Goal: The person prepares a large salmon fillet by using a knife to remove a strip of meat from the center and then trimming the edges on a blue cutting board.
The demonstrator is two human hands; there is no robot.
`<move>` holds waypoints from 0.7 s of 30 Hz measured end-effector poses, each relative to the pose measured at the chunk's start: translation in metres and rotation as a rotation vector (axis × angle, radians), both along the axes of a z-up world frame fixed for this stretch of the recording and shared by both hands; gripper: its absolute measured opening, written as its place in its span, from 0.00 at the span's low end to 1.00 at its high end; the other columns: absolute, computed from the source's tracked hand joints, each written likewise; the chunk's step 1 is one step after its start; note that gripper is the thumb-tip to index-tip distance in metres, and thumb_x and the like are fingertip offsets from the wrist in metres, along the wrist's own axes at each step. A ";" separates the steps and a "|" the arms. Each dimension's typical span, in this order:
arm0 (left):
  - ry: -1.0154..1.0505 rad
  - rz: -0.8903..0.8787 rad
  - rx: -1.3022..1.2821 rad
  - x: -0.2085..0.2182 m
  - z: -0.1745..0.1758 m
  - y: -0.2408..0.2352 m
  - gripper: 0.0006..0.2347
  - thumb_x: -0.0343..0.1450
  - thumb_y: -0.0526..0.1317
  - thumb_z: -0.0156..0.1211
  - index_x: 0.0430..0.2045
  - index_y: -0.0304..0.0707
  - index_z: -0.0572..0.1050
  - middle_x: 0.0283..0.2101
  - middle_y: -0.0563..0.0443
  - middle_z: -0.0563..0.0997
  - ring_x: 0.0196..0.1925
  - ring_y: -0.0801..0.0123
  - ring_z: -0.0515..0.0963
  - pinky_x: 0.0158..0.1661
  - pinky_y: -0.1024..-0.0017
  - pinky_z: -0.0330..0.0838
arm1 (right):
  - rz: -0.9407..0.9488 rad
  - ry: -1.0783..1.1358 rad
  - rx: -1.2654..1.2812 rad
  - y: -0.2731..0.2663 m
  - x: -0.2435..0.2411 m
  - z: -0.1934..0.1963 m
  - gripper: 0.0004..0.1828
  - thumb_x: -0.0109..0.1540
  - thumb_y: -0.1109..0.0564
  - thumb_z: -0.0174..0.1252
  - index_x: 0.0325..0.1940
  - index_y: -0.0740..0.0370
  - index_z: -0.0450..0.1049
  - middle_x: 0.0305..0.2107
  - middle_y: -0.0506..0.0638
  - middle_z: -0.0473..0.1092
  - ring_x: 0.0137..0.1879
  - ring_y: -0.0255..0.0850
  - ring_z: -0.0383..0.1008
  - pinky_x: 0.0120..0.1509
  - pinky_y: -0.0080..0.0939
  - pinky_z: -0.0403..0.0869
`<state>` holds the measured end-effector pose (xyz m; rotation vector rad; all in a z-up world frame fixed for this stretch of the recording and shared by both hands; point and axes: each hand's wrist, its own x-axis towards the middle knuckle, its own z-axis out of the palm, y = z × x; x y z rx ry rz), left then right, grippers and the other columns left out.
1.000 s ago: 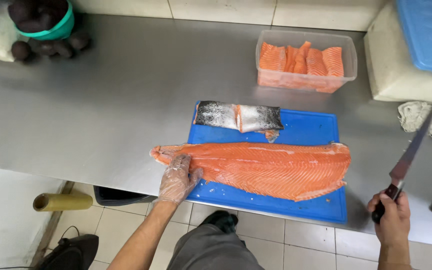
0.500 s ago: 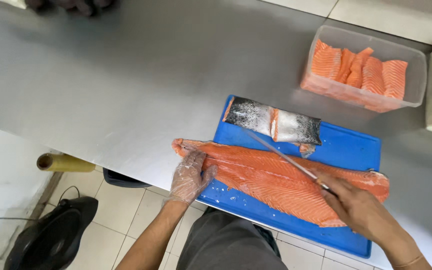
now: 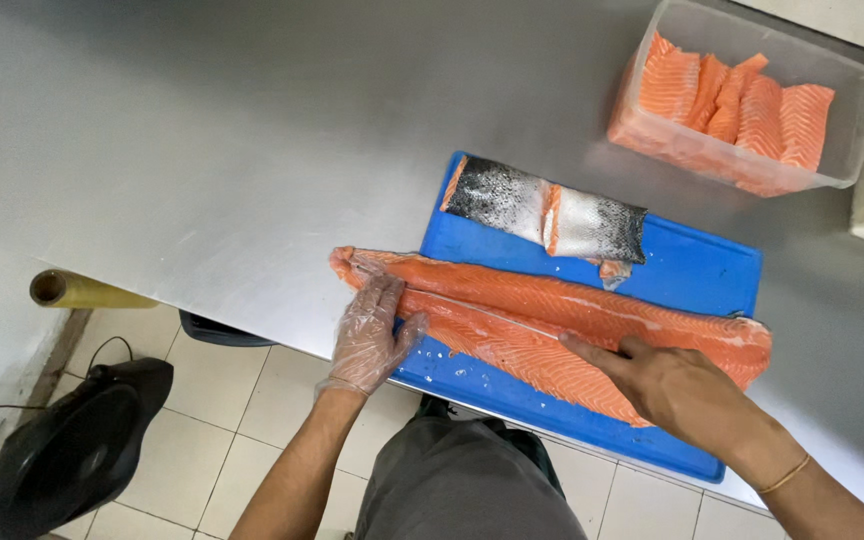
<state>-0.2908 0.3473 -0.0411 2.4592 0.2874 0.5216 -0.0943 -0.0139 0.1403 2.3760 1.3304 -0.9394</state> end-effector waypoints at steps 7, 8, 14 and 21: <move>0.089 -0.003 0.023 0.000 -0.001 0.003 0.29 0.79 0.57 0.63 0.65 0.28 0.76 0.66 0.30 0.80 0.70 0.35 0.78 0.66 0.42 0.74 | 0.051 -0.076 -0.021 -0.006 0.002 -0.008 0.57 0.66 0.61 0.55 0.91 0.15 0.43 0.35 0.43 0.67 0.25 0.48 0.70 0.32 0.51 0.72; 0.095 0.012 0.043 0.000 0.001 0.002 0.29 0.79 0.57 0.63 0.64 0.28 0.77 0.65 0.31 0.81 0.69 0.36 0.79 0.64 0.43 0.75 | 0.056 -0.080 -0.035 -0.003 0.001 -0.006 0.57 0.66 0.62 0.55 0.91 0.16 0.44 0.35 0.43 0.67 0.26 0.49 0.71 0.33 0.51 0.73; -0.071 0.164 0.221 0.010 0.010 -0.020 0.37 0.77 0.64 0.63 0.66 0.22 0.74 0.65 0.25 0.80 0.70 0.33 0.78 0.67 0.41 0.73 | 0.079 -0.063 -0.129 0.017 -0.006 0.015 0.57 0.67 0.63 0.55 0.92 0.17 0.40 0.35 0.45 0.69 0.30 0.52 0.76 0.35 0.55 0.74; 0.000 -0.078 0.298 0.032 -0.003 -0.050 0.36 0.83 0.59 0.51 0.79 0.25 0.62 0.82 0.33 0.66 0.86 0.45 0.61 0.83 0.51 0.53 | 0.103 -0.151 -0.193 0.016 -0.003 0.034 0.50 0.70 0.58 0.51 0.89 0.14 0.43 0.37 0.47 0.72 0.33 0.56 0.83 0.33 0.63 0.72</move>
